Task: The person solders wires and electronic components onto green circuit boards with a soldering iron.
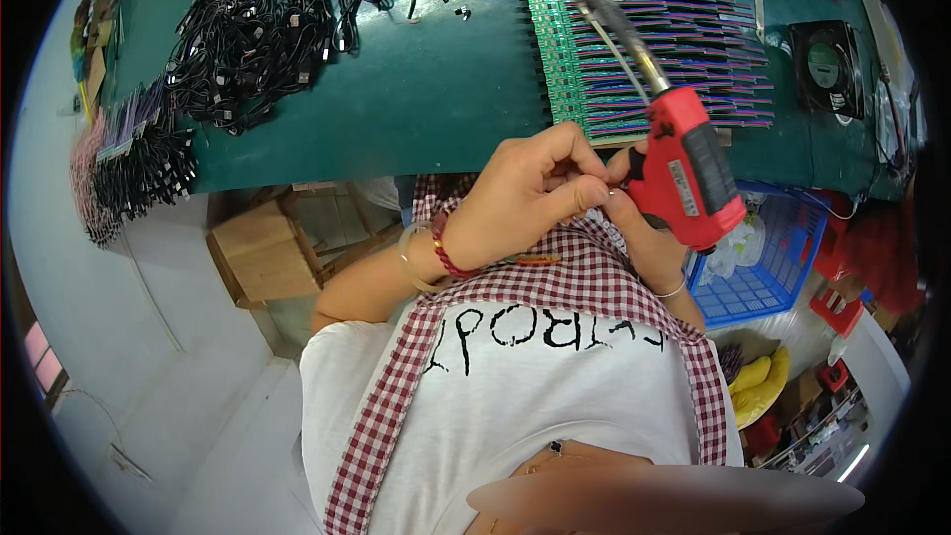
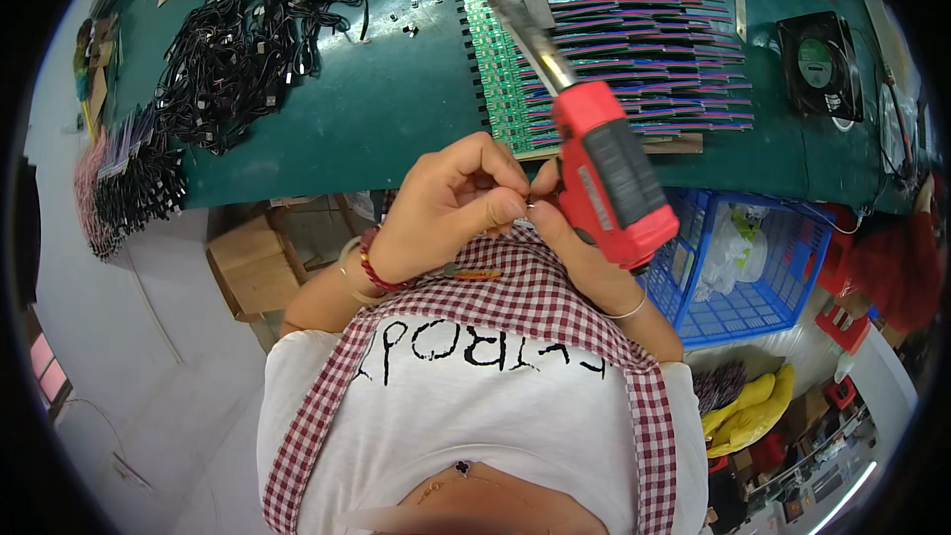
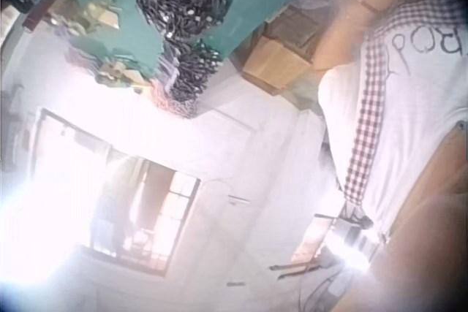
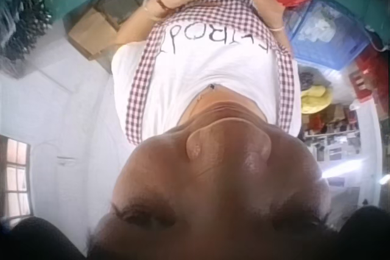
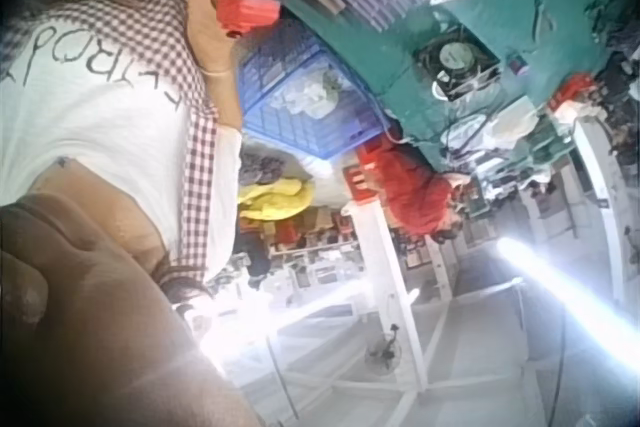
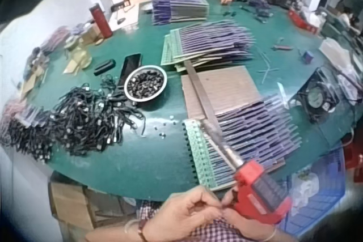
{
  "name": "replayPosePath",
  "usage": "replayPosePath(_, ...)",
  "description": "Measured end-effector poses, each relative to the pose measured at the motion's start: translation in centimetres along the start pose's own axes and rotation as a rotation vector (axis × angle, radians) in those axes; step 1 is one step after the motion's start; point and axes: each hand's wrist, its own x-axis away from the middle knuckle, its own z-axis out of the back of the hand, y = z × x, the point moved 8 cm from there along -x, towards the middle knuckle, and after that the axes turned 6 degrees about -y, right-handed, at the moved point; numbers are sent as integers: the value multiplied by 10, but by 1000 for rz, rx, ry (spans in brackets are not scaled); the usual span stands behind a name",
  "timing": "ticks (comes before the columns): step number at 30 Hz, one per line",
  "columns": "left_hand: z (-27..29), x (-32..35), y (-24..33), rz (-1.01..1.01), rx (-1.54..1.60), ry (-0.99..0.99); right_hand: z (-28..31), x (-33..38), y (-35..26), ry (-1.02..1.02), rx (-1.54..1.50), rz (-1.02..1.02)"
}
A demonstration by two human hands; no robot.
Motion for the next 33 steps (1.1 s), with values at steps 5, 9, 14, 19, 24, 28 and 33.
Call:
replayPosePath(5, 3, 4, -5, 16, -26, 32, -8, -3, -1, -81, 108, -47)
replayPosePath(9, 4, 2, -6, 47, -117, 31, -8, -1, -1, -92, 130, -9)
replayPosePath(14, 2, 2, -6, 110, -213, 22, 0, 5, 7, -23, 162, -87)
replayPosePath(19, -1, 7, 10, 24, -579, 24, 4, 8, 13, -84, 423, -3)
replayPosePath(24, 20, 3, -5, 102, -496, -3, 10, 12, 25, -34, 422, -149)
replayPosePath(28, 56, -3, -36, 430, -166, 59, 34, 29, 19, -17, 120, -5)
replayPosePath(33, 57, -11, -44, 446, -103, 44, 68, 69, 36, -8, 35, -61)
